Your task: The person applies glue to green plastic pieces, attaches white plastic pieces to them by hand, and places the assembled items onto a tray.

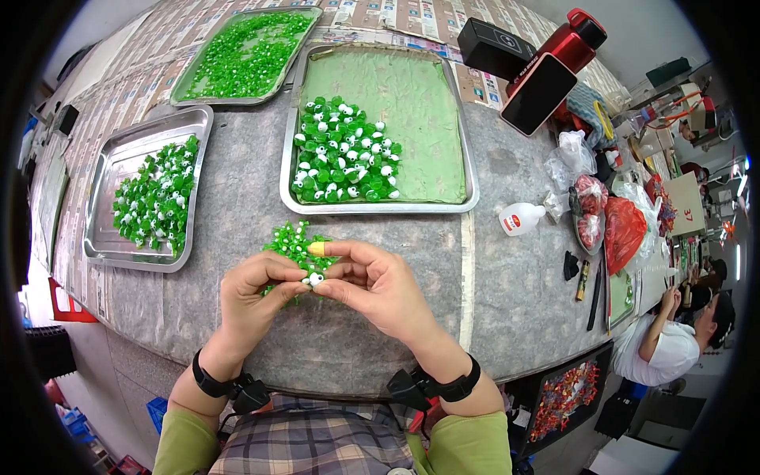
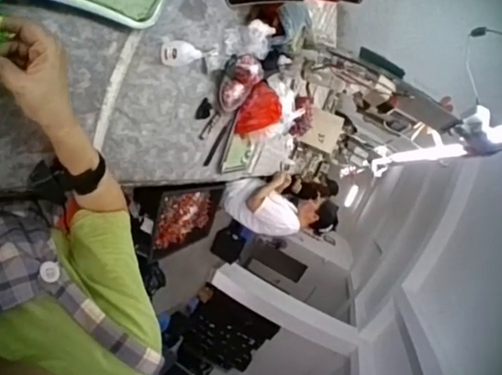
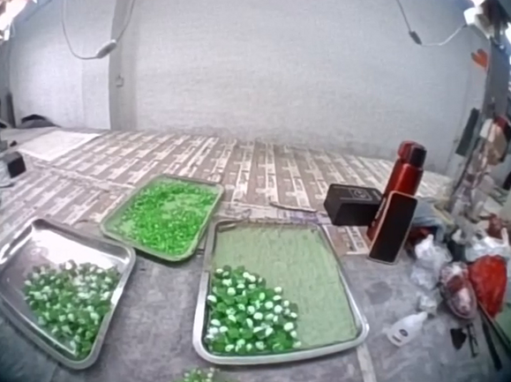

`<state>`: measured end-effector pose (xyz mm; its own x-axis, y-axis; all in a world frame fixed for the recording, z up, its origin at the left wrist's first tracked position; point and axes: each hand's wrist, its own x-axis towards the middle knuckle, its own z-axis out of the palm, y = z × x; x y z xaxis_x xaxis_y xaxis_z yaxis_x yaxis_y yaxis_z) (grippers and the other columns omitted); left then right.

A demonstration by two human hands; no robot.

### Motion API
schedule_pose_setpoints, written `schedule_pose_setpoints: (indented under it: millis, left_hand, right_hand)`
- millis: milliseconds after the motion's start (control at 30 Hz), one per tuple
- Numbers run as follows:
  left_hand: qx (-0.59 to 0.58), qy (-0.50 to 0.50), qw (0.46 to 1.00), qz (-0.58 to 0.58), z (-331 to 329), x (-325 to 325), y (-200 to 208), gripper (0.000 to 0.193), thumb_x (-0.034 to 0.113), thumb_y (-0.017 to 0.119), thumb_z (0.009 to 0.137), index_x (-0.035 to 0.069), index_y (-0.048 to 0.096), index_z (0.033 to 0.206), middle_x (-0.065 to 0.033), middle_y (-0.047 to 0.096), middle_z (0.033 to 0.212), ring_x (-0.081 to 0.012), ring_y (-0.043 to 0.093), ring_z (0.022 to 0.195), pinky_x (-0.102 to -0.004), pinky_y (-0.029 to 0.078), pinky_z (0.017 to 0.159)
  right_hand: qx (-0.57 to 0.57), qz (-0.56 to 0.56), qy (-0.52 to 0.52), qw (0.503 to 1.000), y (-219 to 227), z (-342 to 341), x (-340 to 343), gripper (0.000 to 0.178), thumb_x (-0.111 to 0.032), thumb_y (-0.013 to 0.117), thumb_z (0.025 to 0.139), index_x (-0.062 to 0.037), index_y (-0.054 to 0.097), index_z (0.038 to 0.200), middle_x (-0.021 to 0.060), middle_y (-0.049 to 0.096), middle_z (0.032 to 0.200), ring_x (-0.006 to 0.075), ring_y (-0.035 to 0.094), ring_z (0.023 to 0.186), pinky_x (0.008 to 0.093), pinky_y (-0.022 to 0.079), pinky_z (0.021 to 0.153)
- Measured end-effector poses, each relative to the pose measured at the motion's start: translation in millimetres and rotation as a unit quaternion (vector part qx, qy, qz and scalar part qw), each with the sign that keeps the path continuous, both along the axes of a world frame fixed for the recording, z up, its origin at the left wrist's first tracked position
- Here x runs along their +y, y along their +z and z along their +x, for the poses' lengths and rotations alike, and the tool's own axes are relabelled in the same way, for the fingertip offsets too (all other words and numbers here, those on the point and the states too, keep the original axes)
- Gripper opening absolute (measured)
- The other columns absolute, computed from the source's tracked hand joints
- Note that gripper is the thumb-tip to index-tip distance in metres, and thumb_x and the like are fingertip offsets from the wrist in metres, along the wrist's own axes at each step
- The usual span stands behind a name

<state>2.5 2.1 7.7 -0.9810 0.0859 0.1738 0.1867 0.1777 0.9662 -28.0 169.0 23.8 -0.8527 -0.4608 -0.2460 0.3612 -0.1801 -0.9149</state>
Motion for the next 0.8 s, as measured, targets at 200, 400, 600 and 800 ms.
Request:
schedule_pose_setpoints:
  millis: [200, 400, 600, 800]
  left_hand:
    - [0.094, 0.006, 0.993, -0.075, -2, 2, 3, 0.013, 0.001, 0.064, 0.062, 0.005, 0.057, 0.072, -0.0065, 0.057, 0.066, -0.0188, 0.055, 0.06, -0.0265, 0.042, 0.054]
    - [0.106, 0.022, 0.987, -0.116, 1, 4, 3, 0.013, 0.001, 0.064, 0.062, 0.005, 0.056, 0.072, -0.0069, 0.057, 0.067, -0.0203, 0.055, 0.06, -0.0272, 0.042, 0.053]
    - [-0.041, 0.027, 0.998, 0.047, -1, 1, -1, 0.008, 0.001, 0.062, 0.067, 0.001, 0.056, 0.071, -0.0071, 0.057, 0.071, -0.0134, 0.055, 0.063, -0.023, 0.044, 0.054]
    - [0.002, 0.118, 0.717, 0.687, -19, -61, -5, 0.031, 0.024, 0.051, 0.079, 0.002, 0.047, 0.101, -0.0028, 0.05, 0.078, -0.0085, 0.049, 0.066, -0.0193, 0.048, 0.06]
  right_hand:
    - [0.023, 0.033, 0.059, 0.997, -3, -2, 8, 0.023, -0.002, 0.054, 0.075, 0.0026, 0.053, 0.098, 0.0073, 0.059, 0.085, 0.0094, 0.055, 0.078, 0.0192, 0.045, 0.068]
    - [-0.013, 0.011, 0.067, 0.998, -5, -3, 7, 0.023, -0.003, 0.054, 0.076, 0.0027, 0.054, 0.098, 0.0067, 0.059, 0.084, 0.0093, 0.056, 0.076, 0.0195, 0.045, 0.068]
    - [0.006, 0.022, 0.044, 0.999, -3, -6, 8, 0.02, -0.004, 0.055, 0.076, 0.0019, 0.055, 0.094, 0.0057, 0.059, 0.081, 0.0083, 0.055, 0.072, 0.0187, 0.044, 0.062]
    - [0.291, 0.333, 0.164, 0.882, 4, -15, 21, 0.015, -0.017, 0.059, 0.069, -0.0062, 0.056, 0.079, 0.0073, 0.054, 0.069, 0.0199, 0.055, 0.062, 0.027, 0.044, 0.056]
